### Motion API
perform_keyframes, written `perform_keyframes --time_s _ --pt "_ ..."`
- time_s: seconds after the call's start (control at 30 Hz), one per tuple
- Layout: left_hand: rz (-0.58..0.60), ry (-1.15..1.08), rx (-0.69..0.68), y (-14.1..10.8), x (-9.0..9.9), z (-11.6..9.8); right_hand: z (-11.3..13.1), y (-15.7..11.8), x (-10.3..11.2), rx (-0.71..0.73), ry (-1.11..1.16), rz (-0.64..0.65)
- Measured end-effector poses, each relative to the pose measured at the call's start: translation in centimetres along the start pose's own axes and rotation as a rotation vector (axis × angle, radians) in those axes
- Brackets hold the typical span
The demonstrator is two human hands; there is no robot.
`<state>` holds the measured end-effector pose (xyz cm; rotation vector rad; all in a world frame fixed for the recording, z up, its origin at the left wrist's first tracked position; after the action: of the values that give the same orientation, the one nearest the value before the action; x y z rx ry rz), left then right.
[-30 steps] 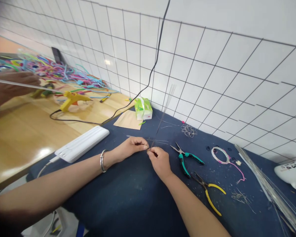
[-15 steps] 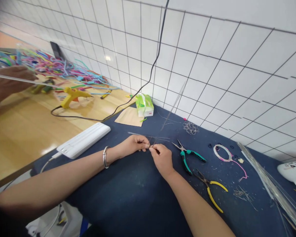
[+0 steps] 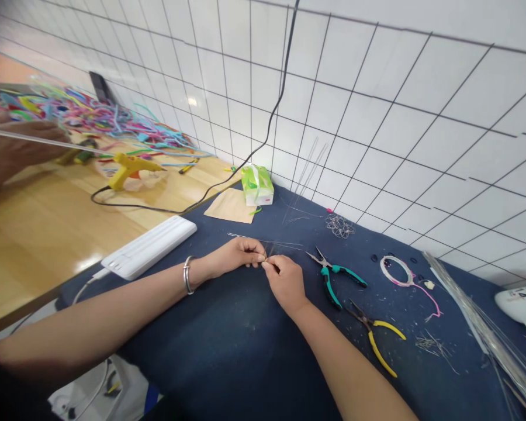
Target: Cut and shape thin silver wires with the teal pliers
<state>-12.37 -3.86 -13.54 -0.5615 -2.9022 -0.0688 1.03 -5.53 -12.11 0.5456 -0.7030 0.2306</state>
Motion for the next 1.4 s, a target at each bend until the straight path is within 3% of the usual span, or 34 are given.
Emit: perform_keyframes --time_s 0.8,1.4 --pt "0.072 0.077 -0.057 0.2 0.0 0.3 0.8 -0.1 -0.7 0.087 -0.219 0.067" --pt "0.095 -0.005 -0.024 0.1 0.3 -0.1 0.8 -0.4 -1.0 0.093 -0.284 0.084"
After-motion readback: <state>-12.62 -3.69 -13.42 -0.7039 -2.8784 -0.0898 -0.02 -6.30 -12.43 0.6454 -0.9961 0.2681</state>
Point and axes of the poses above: each hand's wrist, its own y-axis towards the middle knuckle, its own x-axis out of the back of the hand, z = x × y, the point moved 6 cm from there along y, towards the middle knuckle, and after that the axes turned 1 degree about x, right-handed, at the moved point
